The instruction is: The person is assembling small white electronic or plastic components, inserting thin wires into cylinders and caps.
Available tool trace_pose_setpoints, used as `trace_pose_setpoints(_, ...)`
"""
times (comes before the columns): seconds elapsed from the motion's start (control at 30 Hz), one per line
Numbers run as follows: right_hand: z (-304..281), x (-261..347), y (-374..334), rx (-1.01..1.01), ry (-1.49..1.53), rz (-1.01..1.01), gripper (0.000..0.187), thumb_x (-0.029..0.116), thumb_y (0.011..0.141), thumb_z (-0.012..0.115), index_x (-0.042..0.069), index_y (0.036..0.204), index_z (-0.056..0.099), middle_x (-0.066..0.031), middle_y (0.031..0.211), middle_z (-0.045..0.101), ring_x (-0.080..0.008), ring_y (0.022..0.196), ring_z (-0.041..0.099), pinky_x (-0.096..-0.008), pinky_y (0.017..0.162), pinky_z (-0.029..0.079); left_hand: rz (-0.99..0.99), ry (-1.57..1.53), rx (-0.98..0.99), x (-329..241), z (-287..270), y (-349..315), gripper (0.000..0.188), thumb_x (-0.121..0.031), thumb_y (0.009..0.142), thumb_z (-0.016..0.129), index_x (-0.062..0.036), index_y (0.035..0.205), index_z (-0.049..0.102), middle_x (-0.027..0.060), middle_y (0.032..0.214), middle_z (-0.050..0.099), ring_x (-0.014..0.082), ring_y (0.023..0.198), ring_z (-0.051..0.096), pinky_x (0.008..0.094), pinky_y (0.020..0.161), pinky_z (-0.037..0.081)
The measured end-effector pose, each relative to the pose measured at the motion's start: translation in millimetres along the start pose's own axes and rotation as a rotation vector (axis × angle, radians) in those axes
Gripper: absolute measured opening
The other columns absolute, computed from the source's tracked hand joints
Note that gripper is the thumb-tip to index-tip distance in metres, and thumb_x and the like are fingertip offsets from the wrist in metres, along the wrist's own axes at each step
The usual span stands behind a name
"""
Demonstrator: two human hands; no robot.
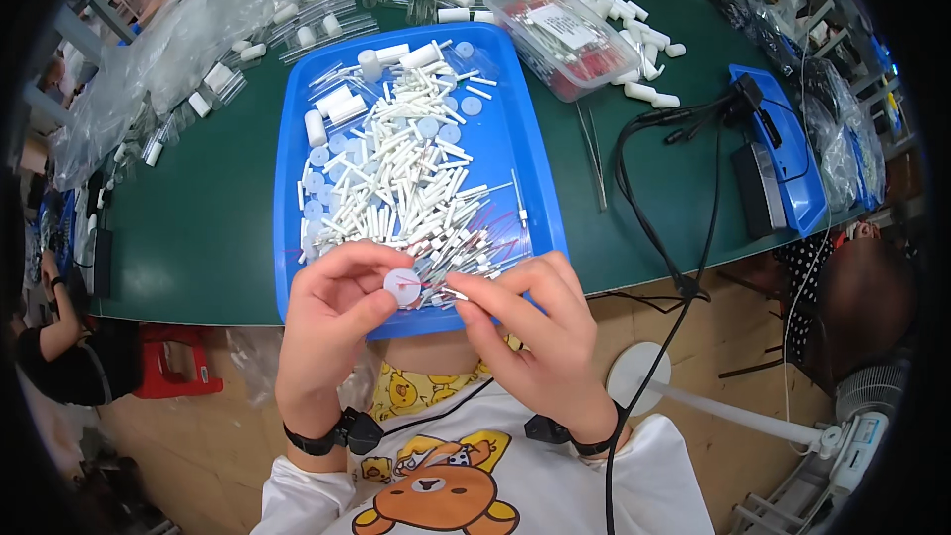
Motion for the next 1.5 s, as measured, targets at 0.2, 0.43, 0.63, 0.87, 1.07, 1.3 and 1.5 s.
trace_pose_setpoints(0.2,2.3,-0.9,-0.3,0.021,-0.044,-0.098,0.03,-0.004,0.063,0.069,0.005,0.092,0.068,-0.001,0.069,0.05,-0.0174,0.064,0.046,-0.0274,0.056,0.037,-0.02,-0.158,0.033,5.2,-3.0,-2.5,0.027,0.004,0.081,0.061,0.006,0.107,0.054,0.0087,0.1,0.058,0.0126,0.092,0.057,0.0251,0.082,0.047)
trace_pose_setpoints(0.43,-0.5,0.9,2.2,0.025,-0.09,-0.124,0.031,-0.004,0.062,0.069,0.004,0.092,0.068,-0.0015,0.069,0.049,-0.0183,0.065,0.046,-0.0281,0.056,0.038,0.102,-0.088,0.05,5.5,-6.3,-2.9,0.03,0.004,0.077,0.066,0.0049,0.105,0.056,0.0085,0.102,0.054,0.0146,0.097,0.054,0.0282,0.086,0.045)
trace_pose_setpoints(0.63,-2.7,1.3,3.7,0.031,-0.117,-0.127,0.029,-0.004,0.063,0.069,0.004,0.092,0.067,-0.0019,0.07,0.048,-0.019,0.065,0.046,-0.0289,0.057,0.038,0.135,0.019,0.071,4.3,-7.4,-3.5,0.032,0.005,0.072,0.069,0.0037,0.102,0.058,0.0091,0.101,0.053,0.017,0.096,0.054,0.0305,0.086,0.044)
trace_pose_setpoints(0.87,-1.8,0.4,2.6,0.035,-0.145,-0.143,0.028,-0.003,0.064,0.069,0.003,0.091,0.067,-0.0024,0.071,0.048,-0.0198,0.066,0.046,-0.0291,0.057,0.039,0.119,0.003,0.074,6.6,-6.8,-4.0,0.031,0.005,0.072,0.069,0.0035,0.101,0.057,0.0116,0.104,0.056,0.018,0.098,0.054,0.031,0.086,0.044)
trace_pose_setpoints(1.07,-0.4,1.8,1.3,0.032,-0.167,-0.141,0.03,-0.003,0.064,0.069,0.003,0.093,0.066,-0.0023,0.073,0.049,-0.0201,0.067,0.046,-0.0297,0.058,0.039,0.051,-0.03,0.066,5.5,-6.4,-5.5,0.031,0.003,0.072,0.07,0.003,0.1,0.055,0.0132,0.101,0.059,0.0196,0.099,0.056,0.0323,0.087,0.044)
trace_pose_setpoints(1.3,-1.3,4.8,-0.9,0.11,-0.199,-0.243,0.04,-0.002,0.055,0.069,0.004,0.094,0.067,-0.0009,0.075,0.049,-0.0184,0.07,0.045,-0.0297,0.061,0.04,0.11,0.015,0.021,6.8,-11.3,-4.2,0.032,0.004,0.074,0.068,0.0045,0.103,0.055,0.013,0.102,0.059,0.0187,0.099,0.056,0.0317,0.089,0.043)
trace_pose_setpoints(1.5,-0.7,8.6,-1.1,0.104,-0.224,-0.238,0.04,-0.002,0.053,0.071,0.007,0.092,0.069,0.0003,0.076,0.05,-0.0179,0.07,0.046,-0.0296,0.061,0.039,0.1,0.027,0.036,6.5,-13.8,-6.7,0.033,0.005,0.073,0.068,0.0048,0.103,0.055,0.0128,0.102,0.059,0.0192,0.099,0.056,0.0328,0.089,0.043)
Point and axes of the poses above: each hand's wrist, its own y-axis towards the middle knuckle, its own z-axis out of the palm, x = y × z, the point moved 2 cm from there along y, towards the middle knuckle
